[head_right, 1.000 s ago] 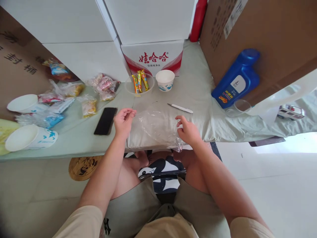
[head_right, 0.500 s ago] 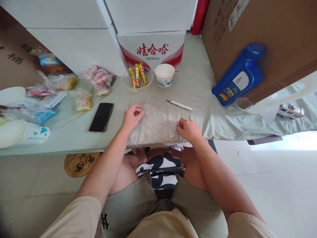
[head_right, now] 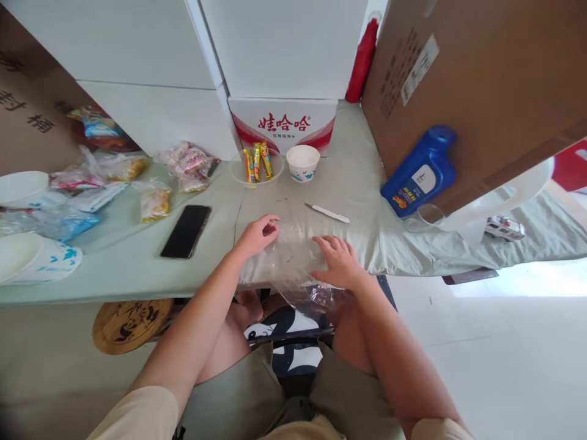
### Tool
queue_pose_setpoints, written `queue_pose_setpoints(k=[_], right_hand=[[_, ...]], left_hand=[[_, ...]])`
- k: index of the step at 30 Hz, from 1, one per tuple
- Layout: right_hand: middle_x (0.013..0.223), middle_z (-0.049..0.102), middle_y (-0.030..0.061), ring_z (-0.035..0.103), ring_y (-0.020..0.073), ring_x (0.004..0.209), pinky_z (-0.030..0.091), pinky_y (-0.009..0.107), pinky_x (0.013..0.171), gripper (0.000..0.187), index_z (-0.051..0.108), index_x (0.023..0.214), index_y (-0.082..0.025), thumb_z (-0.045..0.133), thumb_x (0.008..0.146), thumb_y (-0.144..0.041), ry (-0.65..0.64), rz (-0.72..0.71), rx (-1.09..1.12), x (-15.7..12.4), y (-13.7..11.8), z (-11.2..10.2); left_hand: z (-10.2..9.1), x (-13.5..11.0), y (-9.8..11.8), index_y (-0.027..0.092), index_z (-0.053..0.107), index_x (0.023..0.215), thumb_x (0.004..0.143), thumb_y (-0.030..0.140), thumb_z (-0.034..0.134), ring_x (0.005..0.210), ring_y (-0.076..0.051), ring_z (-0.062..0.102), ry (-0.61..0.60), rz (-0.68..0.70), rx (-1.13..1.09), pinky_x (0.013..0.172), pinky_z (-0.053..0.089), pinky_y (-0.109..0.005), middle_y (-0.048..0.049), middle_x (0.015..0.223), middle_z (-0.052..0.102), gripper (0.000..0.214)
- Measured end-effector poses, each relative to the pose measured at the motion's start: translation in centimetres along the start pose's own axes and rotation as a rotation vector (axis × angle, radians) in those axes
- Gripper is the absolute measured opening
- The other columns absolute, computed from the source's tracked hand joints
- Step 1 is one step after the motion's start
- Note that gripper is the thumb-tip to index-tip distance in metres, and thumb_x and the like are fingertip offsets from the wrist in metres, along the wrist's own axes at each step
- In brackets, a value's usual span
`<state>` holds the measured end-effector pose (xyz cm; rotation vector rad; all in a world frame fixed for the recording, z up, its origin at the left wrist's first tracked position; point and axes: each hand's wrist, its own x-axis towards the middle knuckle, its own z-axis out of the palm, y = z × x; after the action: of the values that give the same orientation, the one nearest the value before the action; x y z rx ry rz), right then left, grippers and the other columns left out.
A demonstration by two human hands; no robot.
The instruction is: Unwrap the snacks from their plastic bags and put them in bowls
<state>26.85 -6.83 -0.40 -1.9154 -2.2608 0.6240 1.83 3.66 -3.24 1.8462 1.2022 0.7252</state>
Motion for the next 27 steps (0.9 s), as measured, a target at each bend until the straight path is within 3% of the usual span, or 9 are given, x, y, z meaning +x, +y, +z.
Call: queue_pose_setpoints(k=[4,6,8,12,15,18,21,24,27], right_hand=[[0.133,0.062,0.0161,0.061,0.0279,0.117,0.05,0.043,0.096,0.077,0.046,0.145,-0.02,0.072,0.074,-0.039,0.082,-0.018,0.308,2.3,-1.1,-0.1],[0.105,0.071,0.0091,0.067,0.0218,0.093,0.051,0.037,0.084,0.045,0.063,0.119,-0.019,0.067,0.076,-0.033,-0.002,-0.041,0.403,3.1,-1.5,-0.2],[0.08,0.069,0.0024,0.064,0.0166,0.073,0.05,0.032,0.074,0.016,0.065,0.089,-0.02,0.059,0.08,-0.031,-0.081,-0.056,0.525,3.5,-1.7,-0.3],[0.073,0.066,0.0002,0.062,0.0135,0.061,0.047,0.027,0.06,0.024,0.058,0.083,-0.021,0.063,0.079,-0.044,-0.012,0.046,0.978,3.5,-1.8,-0.2],[0.077,0.066,0.0004,0.063,0.0127,0.062,0.048,0.026,0.058,0.037,0.056,0.086,-0.022,0.073,0.071,-0.051,0.145,0.171,1.234,4.1,-2.1,0.1],[0.089,0.069,0.0012,0.066,0.0129,0.072,0.052,0.026,0.065,0.037,0.059,0.092,-0.023,0.078,0.068,-0.045,0.195,0.202,1.341,4.7,-2.3,0.3],[0.096,0.072,0.0024,0.066,0.0127,0.074,0.053,0.025,0.064,0.034,0.065,0.101,-0.023,0.076,0.07,-0.032,0.11,0.188,1.256,5.0,-2.1,0.6],[0.075,0.07,0.0003,0.06,0.0112,0.057,0.047,0.024,0.052,0.026,0.067,0.101,-0.021,0.067,0.076,-0.026,0.013,0.221,1.148,5.1,-1.6,0.8],[0.062,0.065,-0.0037,0.057,0.012,0.049,0.043,0.025,0.047,0.036,0.063,0.114,-0.023,0.061,0.079,-0.029,0.048,0.197,1.191,5.0,-1.4,0.7]], left_hand=[[0.2,0.5,0.4,0.02,0.062,0.107,0.077,0.019,0.066,0.069,-0.011,0.067,-0.044,-0.017,-0.272,0.071,0.055,-0.026,0.0005,0.085,0.067,0.031],[-0.2,0.8,0.6,0.02,0.06,0.108,0.074,0.024,0.07,0.068,-0.012,0.069,-0.039,-0.039,-0.406,0.069,0.056,-0.027,0.0,0.086,0.068,0.035],[-0.8,0.9,0.8,0.021,0.057,0.112,0.072,0.029,0.076,0.077,-0.015,0.072,0.016,-0.038,-0.55,0.077,0.059,-0.031,-0.0031,0.094,0.071,0.045],[-1.3,0.3,1.1,0.022,0.057,0.118,0.078,0.052,0.072,0.119,-0.024,0.068,0.121,-0.117,-0.88,0.1,0.055,-0.039,-0.0136,0.128,0.07,0.052],[-0.3,-0.6,1.5,0.016,0.063,0.116,0.081,0.059,0.068,0.124,-0.03,0.066,-0.192,-0.309,-1.033,0.102,0.054,-0.043,-0.0204,0.132,0.068,0.056],[0.8,-1.1,2.0,0.012,0.067,0.114,0.079,0.034,0.077,0.112,-0.027,0.072,-0.342,-0.408,-1.022,0.1,0.054,-0.04,-0.0194,0.122,0.074,0.042],[1.2,-1.0,2.5,0.013,0.069,0.109,0.085,0.019,0.067,0.1,-0.02,0.075,-0.203,-0.422,-0.96,0.092,0.057,-0.031,-0.0141,0.112,0.078,0.024],[1.0,-0.4,2.5,0.015,0.066,0.117,0.092,0.019,0.057,0.085,-0.017,0.077,-0.116,-0.426,-0.828,0.076,0.058,-0.026,-0.009,0.095,0.08,0.026],[0.6,-0.1,2.2,0.018,0.062,0.127,0.094,0.024,0.054,0.058,-0.016,0.072,-0.103,-0.433,-0.611,0.052,0.05,-0.021,-0.0012,0.064,0.073,0.034]])
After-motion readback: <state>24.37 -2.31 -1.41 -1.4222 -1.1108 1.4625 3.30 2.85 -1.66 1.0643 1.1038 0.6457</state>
